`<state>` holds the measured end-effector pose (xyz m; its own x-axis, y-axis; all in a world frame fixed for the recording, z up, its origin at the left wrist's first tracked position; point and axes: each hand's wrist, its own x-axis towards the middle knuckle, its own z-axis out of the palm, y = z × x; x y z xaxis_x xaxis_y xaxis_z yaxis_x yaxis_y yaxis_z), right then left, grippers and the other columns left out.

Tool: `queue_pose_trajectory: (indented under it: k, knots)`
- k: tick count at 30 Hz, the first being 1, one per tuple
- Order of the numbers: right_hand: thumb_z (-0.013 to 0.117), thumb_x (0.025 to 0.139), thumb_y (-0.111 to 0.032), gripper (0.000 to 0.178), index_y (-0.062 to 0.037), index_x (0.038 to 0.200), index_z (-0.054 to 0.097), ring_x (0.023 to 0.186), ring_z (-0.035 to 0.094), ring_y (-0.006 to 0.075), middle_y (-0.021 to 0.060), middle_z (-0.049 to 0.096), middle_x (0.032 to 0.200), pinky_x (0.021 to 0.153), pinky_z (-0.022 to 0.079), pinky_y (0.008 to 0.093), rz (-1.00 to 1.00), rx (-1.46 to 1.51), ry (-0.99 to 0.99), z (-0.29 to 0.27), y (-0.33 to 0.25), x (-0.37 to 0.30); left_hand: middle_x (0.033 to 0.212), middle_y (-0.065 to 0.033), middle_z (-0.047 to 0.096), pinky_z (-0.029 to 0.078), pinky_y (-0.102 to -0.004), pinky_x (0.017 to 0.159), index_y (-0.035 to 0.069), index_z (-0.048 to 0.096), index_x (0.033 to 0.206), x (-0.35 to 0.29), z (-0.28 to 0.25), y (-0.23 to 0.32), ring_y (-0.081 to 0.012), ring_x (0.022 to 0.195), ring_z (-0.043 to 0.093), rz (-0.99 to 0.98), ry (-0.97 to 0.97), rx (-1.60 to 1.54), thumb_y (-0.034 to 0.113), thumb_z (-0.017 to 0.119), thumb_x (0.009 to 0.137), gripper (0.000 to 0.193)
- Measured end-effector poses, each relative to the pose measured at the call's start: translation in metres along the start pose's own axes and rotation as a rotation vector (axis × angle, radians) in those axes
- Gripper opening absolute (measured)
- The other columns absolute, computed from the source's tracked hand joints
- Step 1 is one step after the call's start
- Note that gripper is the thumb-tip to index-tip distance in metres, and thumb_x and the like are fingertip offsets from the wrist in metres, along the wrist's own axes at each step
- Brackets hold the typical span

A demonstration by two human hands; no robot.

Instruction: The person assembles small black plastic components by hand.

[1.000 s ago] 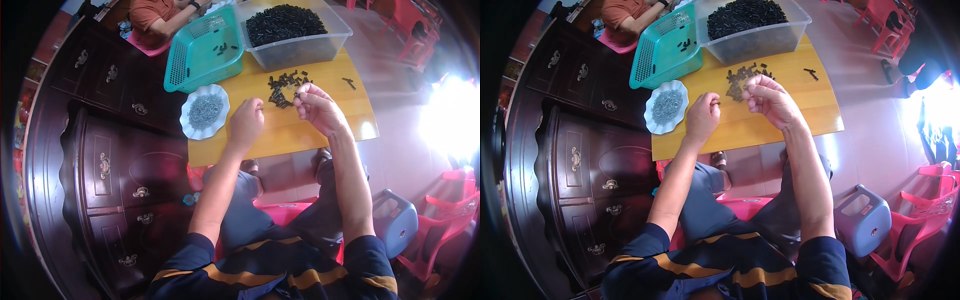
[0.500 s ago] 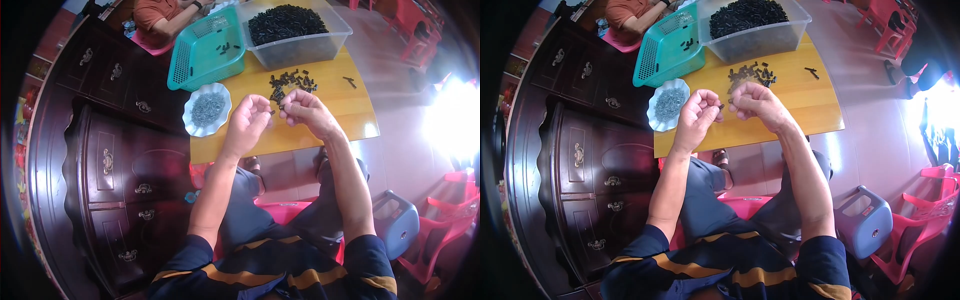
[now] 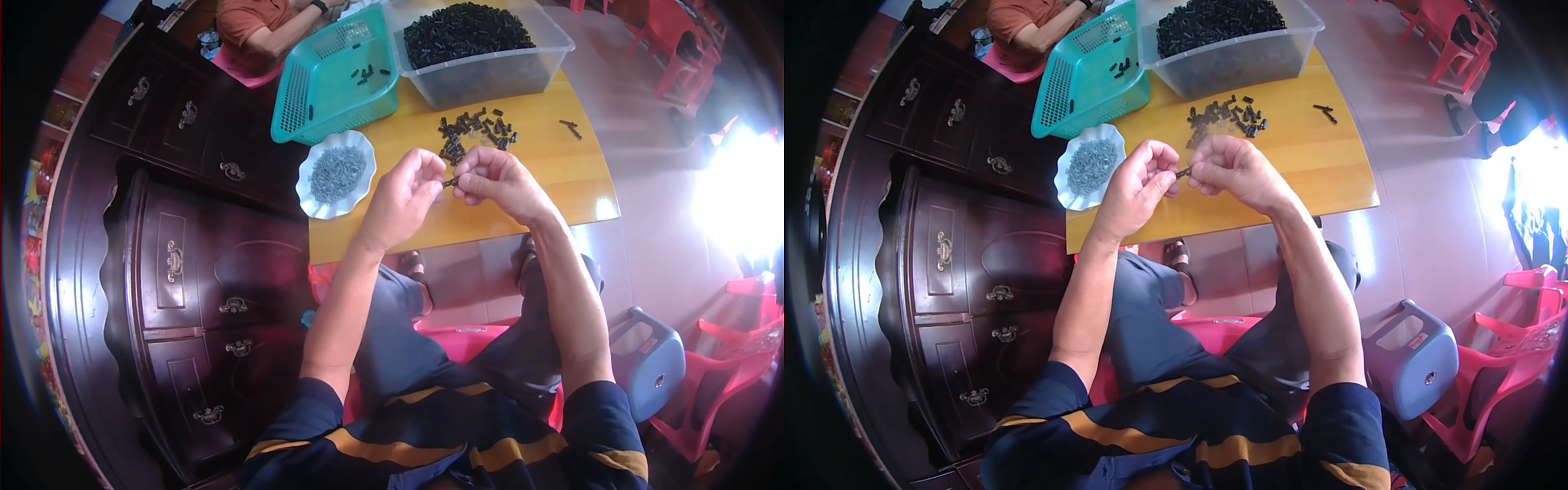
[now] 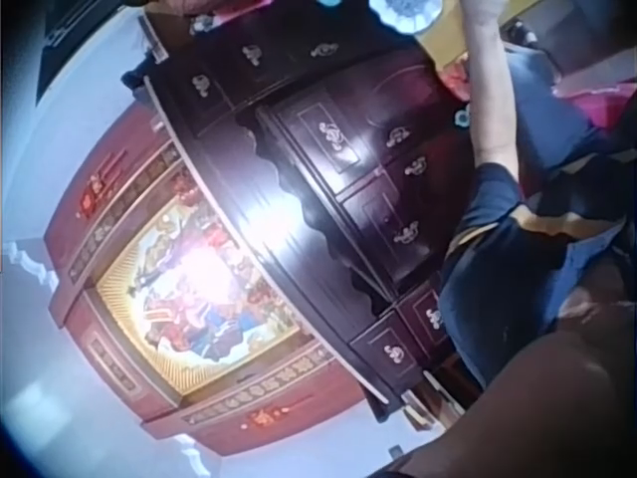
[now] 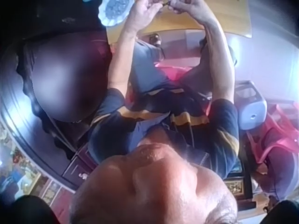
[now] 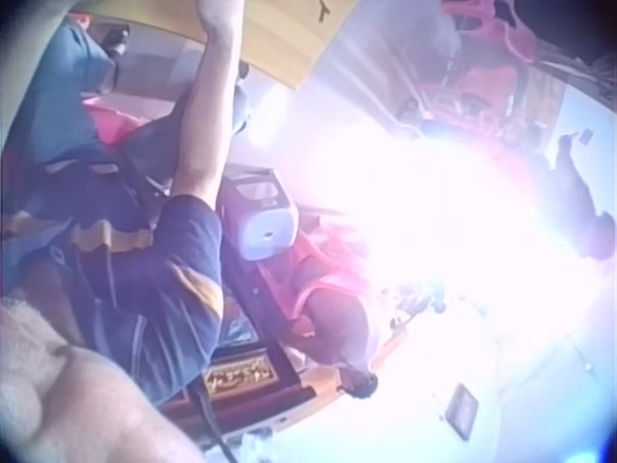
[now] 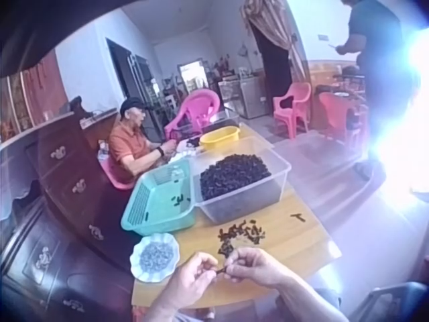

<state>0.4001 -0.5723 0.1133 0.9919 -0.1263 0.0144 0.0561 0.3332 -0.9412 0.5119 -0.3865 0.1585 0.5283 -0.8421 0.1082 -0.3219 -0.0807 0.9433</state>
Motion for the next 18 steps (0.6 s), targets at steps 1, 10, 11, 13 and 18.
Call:
queue_pose_trajectory:
  k: [1, 10, 11, 13, 18]
  knots:
    - [0.067, 0.099, -0.012, 0.008, -0.0051, 0.103, 0.064, 0.080, 0.065, 0.0080, 0.0029, 0.071, 0.088, 0.075, 0.054, 0.0249, -0.012, -0.016, 0.002, 0.000, 0.001, 0.000, 0.099, -0.0025, 0.059, 0.054, -0.0257, 0.078, 0.000, 0.054, 0.115, 0.001, -0.001, 0.000, -0.0075, 0.085, 0.060, -0.002, 0.001, -0.002, -0.001, 0.057, 0.100, 0.015]
    - [0.067, 0.099, -0.009, 0.008, -0.0039, 0.103, 0.063, 0.086, 0.069, 0.0099, 0.0044, 0.072, 0.090, 0.077, 0.057, 0.0254, -0.020, -0.074, 0.029, 0.007, 0.004, 0.004, 0.098, -0.0024, 0.060, 0.054, -0.0253, 0.077, 0.001, 0.054, 0.116, 0.005, -0.001, -0.005, -0.0077, 0.085, 0.059, -0.028, -0.001, 0.081, -0.002, 0.056, 0.100, 0.017]
    - [0.067, 0.099, -0.009, 0.007, -0.0039, 0.103, 0.063, 0.086, 0.069, 0.0100, 0.0048, 0.072, 0.090, 0.077, 0.057, 0.0256, -0.013, -0.107, 0.044, 0.008, 0.003, 0.004, 0.097, -0.0024, 0.060, 0.054, -0.0254, 0.077, 0.001, 0.054, 0.117, 0.005, 0.000, -0.007, -0.0079, 0.084, 0.060, -0.025, 0.000, 0.042, -0.002, 0.056, 0.100, 0.017]
    - [0.066, 0.099, -0.008, 0.007, -0.0038, 0.103, 0.063, 0.085, 0.069, 0.0101, 0.0051, 0.072, 0.090, 0.077, 0.057, 0.0256, -0.028, -0.075, 0.041, 0.008, 0.009, 0.005, 0.096, -0.0024, 0.061, 0.054, -0.0254, 0.077, 0.001, 0.054, 0.117, 0.005, 0.000, -0.006, -0.0081, 0.083, 0.060, -0.022, -0.003, 0.001, -0.001, 0.057, 0.100, 0.017]
    - [0.066, 0.100, -0.009, 0.007, -0.0039, 0.104, 0.063, 0.085, 0.069, 0.0103, 0.0063, 0.073, 0.091, 0.077, 0.057, 0.0256, -0.019, -0.019, 0.040, 0.008, 0.009, 0.005, 0.095, -0.0022, 0.062, 0.053, -0.0246, 0.076, 0.001, 0.054, 0.121, 0.007, -0.003, 0.000, -0.0085, 0.081, 0.062, -0.080, -0.004, -0.081, 0.002, 0.058, 0.101, 0.021]
